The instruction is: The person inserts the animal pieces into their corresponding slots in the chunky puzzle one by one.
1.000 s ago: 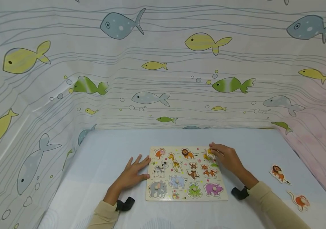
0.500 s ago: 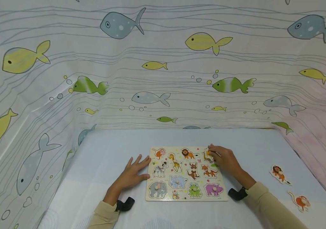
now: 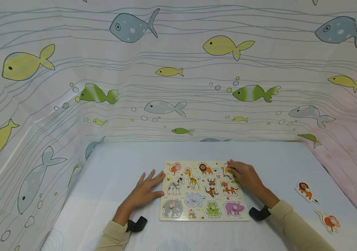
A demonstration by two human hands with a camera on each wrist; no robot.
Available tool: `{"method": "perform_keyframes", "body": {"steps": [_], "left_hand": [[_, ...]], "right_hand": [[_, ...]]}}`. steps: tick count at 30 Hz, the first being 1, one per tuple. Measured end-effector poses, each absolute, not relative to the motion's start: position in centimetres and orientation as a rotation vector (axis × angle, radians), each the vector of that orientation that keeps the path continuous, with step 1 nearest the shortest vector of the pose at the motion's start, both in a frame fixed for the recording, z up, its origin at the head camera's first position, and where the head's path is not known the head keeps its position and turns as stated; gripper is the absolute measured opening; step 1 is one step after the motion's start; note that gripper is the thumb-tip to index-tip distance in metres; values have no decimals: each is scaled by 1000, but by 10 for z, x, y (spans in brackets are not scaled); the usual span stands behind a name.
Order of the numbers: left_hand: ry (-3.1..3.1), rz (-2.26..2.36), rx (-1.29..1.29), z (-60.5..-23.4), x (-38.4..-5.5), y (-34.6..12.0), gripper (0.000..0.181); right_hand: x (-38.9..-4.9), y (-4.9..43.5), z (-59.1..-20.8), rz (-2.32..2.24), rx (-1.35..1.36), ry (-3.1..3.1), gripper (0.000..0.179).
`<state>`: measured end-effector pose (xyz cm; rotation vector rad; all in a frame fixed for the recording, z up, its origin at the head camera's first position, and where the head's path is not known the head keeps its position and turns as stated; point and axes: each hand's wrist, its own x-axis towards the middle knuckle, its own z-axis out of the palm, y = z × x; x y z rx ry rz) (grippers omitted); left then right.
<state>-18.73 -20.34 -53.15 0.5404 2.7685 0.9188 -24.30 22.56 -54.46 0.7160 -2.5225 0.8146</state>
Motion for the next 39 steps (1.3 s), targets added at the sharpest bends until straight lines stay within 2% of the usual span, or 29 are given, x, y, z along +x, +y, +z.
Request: {"method": "perform_keyframes", "body": {"steps": [39], "left_hand": [[2771,911,532,-530,-187,-203,76]], "right_hand": [[-243,225,-546,825,789,-2574,25]]}}
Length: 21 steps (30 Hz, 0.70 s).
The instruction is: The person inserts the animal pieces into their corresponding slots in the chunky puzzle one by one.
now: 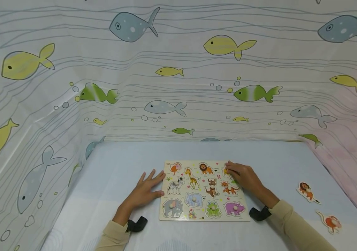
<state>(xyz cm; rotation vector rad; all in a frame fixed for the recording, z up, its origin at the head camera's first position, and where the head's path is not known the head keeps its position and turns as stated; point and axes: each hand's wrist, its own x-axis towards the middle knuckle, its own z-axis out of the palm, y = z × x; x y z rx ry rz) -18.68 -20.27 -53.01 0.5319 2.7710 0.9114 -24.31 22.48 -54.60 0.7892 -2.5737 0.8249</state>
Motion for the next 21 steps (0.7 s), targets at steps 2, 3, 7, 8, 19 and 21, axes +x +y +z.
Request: {"method": "perform_keyframes", "body": {"steps": [2,3,7,8,19,21], "left_hand": [[2770,910,531,-530,-187,-203,76],[2770,909,529,-530,-187,-203,76],[2769,912,528,-530,-187,-203,76],[2768,912,528,-530,-187,-203,76],[2772,915,517,-529,-187,-202,75],[2770,908,511,-529,-187,-202,75]], "right_hand": [[-243,225,-546,835,777,-2588,26],[-244,225,-546,840,771,-2600,26],[-245,225,-547,859,748,-2643,28],[-245,225,-547,856,747,-2648,29],[-244,225,-548,853,792,-2641,32],[-243,225,-546,866,785,-2655,34]]}}
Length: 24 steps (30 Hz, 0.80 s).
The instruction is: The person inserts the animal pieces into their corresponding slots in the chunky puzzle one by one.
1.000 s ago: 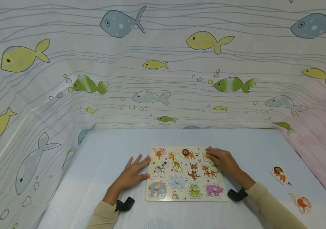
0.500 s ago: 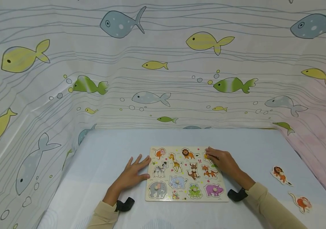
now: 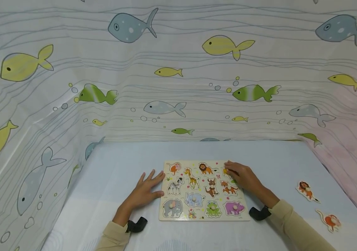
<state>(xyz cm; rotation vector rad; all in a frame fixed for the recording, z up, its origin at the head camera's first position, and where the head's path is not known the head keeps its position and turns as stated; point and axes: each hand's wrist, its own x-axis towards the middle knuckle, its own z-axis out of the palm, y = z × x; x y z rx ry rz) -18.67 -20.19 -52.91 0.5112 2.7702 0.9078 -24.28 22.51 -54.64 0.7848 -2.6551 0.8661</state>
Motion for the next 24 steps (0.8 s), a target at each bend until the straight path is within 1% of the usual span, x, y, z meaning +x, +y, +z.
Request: {"method": "perform_keyframes", "body": {"steps": [3,9,12,18,24], "left_hand": [[2770,905,504,-529,-186,-202,75],[2765,916,511,-529,-186,-202,75],[2766,917,509,-530,-186,-202,75],[2780,914,519,-530,-187,-202,75],[2771,917,514,-529,-186,-202,75]], "right_hand": [[-240,224,-542,908,724,-2657,36],[-234,226,-527,1016,495,-2575,36],[-231,231,-520,1043,452,-2580,38],[-219,252,-513,1112,314,-2661,42],[-204,283,-507,1122,131,-2633,42]]}}
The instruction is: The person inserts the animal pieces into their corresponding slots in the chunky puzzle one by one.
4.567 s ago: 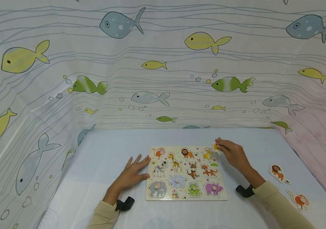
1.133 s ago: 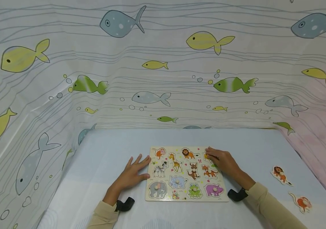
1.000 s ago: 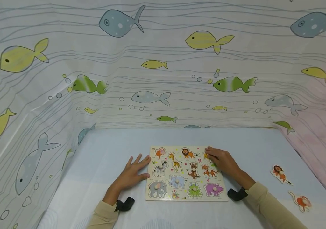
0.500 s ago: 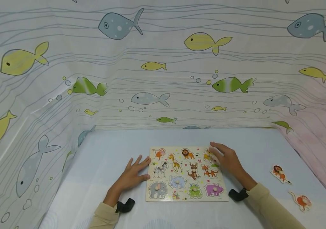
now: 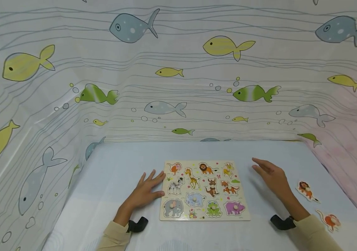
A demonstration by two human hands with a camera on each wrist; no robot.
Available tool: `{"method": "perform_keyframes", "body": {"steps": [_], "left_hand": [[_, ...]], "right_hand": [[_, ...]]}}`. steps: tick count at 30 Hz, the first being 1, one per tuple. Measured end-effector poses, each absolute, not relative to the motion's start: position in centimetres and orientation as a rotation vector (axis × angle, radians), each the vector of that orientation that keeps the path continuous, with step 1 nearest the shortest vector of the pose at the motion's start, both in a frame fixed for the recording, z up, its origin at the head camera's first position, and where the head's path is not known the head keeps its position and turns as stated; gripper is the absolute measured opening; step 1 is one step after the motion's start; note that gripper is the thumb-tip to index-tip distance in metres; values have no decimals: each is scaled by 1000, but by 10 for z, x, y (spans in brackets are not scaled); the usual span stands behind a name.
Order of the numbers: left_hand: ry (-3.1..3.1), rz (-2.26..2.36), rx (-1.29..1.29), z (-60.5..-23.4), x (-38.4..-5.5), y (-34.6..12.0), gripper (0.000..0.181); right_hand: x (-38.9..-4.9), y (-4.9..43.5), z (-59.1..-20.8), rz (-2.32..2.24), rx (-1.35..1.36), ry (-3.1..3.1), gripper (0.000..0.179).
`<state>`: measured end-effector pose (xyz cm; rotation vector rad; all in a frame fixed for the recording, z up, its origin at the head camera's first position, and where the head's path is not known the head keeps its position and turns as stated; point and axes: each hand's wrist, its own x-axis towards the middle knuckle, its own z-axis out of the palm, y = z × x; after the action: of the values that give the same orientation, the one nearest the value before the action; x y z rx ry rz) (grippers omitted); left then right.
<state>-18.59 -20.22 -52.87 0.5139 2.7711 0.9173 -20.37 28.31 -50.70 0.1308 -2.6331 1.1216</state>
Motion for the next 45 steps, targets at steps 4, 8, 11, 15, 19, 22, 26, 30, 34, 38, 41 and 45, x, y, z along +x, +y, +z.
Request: {"method": "perform_keyframes", "body": {"steps": [4,8,11,15,19,22,26,30,34,38,41,45], "left_hand": [[2772,910,514,-529,-186,-202,74],[2773,904,513,-530,-186,-204,74],[2767,911,513,-530,-186,-204,74],[2765,919,509,-531,-186,-204,73],[2771,913,500,-530,-186,-204,72],[2773,909,495,-530,-187,-204,72],[2774,916,493,-530,-187,-204,71],[2776,915,493,-533,-187,-204,72],[2772,933,487,-534,-186,-204,72],[2765,951,496,-532,-187,-203,71],[2762,959,513,-531,-187,-203,68],[2760,970,534,-530,-187,-203,66]], "right_hand": [[-190,308,-502,1215,17,-2579,43],[-174,333,-497,1250,-93,-2519,43],[-162,352,-494,1287,-211,-2487,44],[-146,377,-491,1323,-437,-2498,49],[-141,393,-492,1283,-745,-2531,56],[-143,399,-497,1270,-937,-2531,61],[-144,406,-505,1270,-1035,-2550,65],[-142,410,-515,1254,-1027,-2551,64],[-139,412,-525,1198,-965,-2580,66],[-137,412,-529,1144,-929,-2619,72],[-136,412,-530,1079,-905,-2660,70],[-137,410,-532,1003,-846,-2688,63]]}}
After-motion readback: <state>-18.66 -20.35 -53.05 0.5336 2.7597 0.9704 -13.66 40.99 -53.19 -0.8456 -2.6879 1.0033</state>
